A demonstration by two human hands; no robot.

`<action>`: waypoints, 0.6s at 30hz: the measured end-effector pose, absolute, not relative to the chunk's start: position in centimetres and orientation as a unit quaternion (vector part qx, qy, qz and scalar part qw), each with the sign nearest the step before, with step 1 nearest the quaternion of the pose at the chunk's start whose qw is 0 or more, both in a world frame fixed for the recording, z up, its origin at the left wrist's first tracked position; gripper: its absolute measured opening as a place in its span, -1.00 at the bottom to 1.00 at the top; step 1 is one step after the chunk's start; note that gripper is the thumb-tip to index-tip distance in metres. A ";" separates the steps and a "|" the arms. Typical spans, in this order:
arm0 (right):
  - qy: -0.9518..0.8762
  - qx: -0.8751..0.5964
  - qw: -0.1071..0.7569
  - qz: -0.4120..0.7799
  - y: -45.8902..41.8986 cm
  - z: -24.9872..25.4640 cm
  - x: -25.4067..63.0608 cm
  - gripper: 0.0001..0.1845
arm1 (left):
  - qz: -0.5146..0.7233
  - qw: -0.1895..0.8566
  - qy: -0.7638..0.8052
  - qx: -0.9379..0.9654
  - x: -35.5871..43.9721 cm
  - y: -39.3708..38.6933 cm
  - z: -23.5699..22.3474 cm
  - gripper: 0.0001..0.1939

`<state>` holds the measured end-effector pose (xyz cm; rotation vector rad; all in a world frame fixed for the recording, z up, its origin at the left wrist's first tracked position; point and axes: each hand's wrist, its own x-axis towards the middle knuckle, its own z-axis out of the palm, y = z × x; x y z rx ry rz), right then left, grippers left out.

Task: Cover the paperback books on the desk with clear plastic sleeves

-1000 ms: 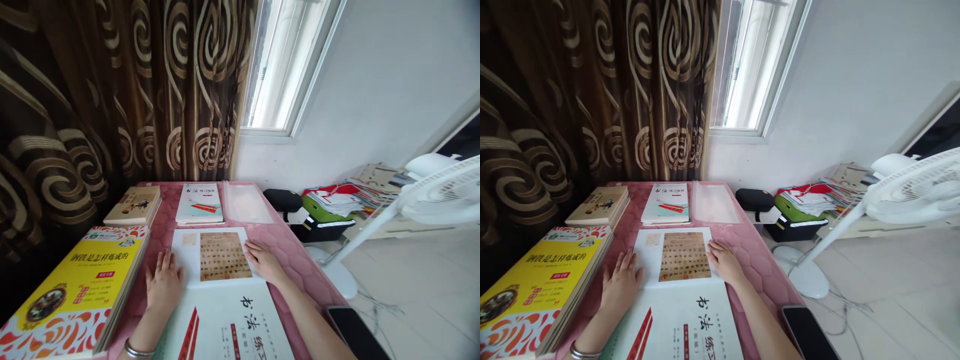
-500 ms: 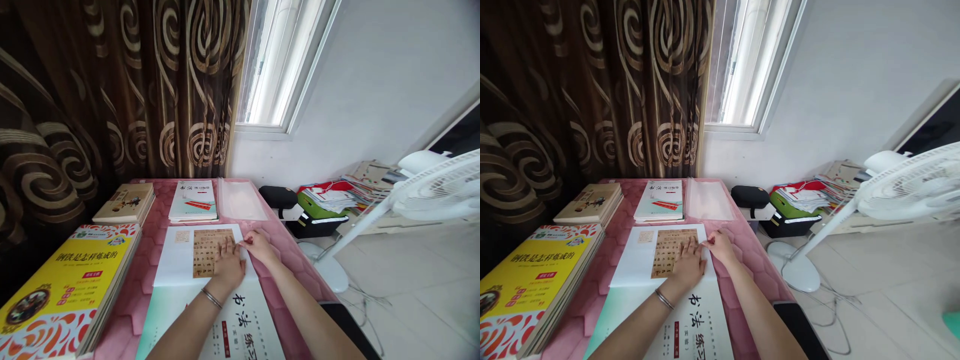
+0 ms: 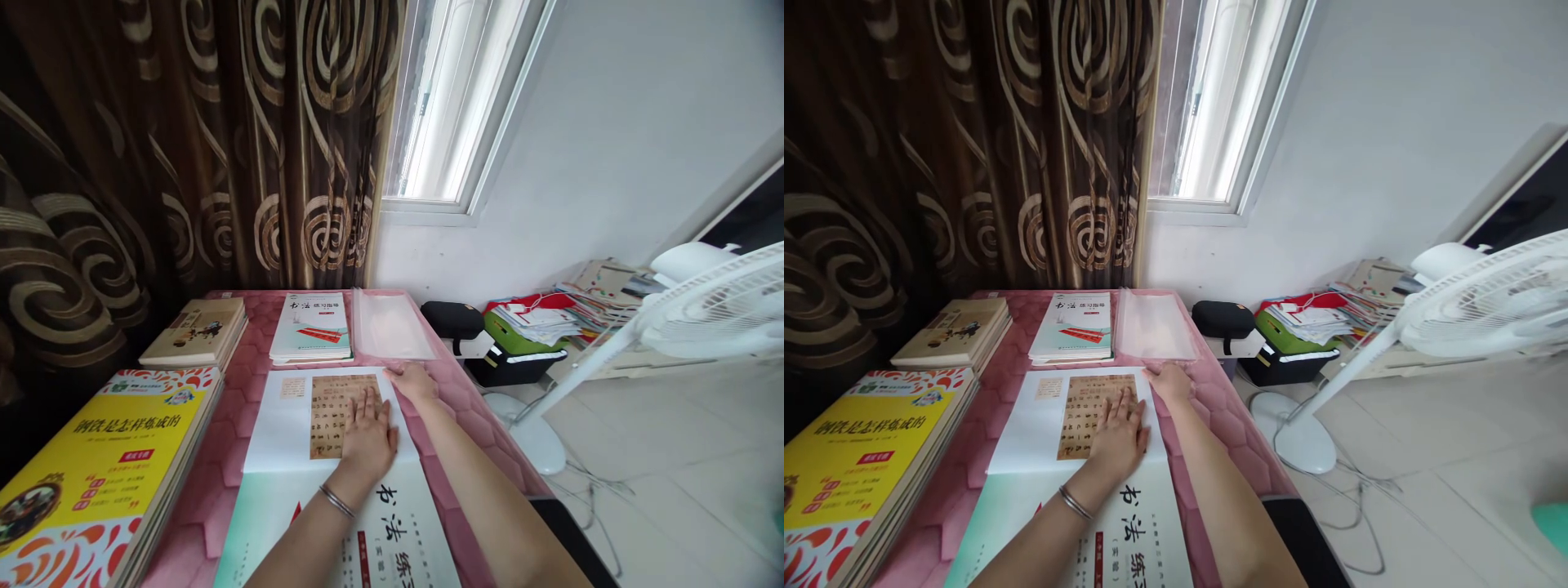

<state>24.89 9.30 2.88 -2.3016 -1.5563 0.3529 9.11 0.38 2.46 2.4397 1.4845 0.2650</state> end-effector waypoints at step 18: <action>-0.523 -0.826 0.173 0.119 10.0 3.2 24.6 -0.46 | 0.098 0.157 0.518 0.835 9.1 0.3 3.0 -0.41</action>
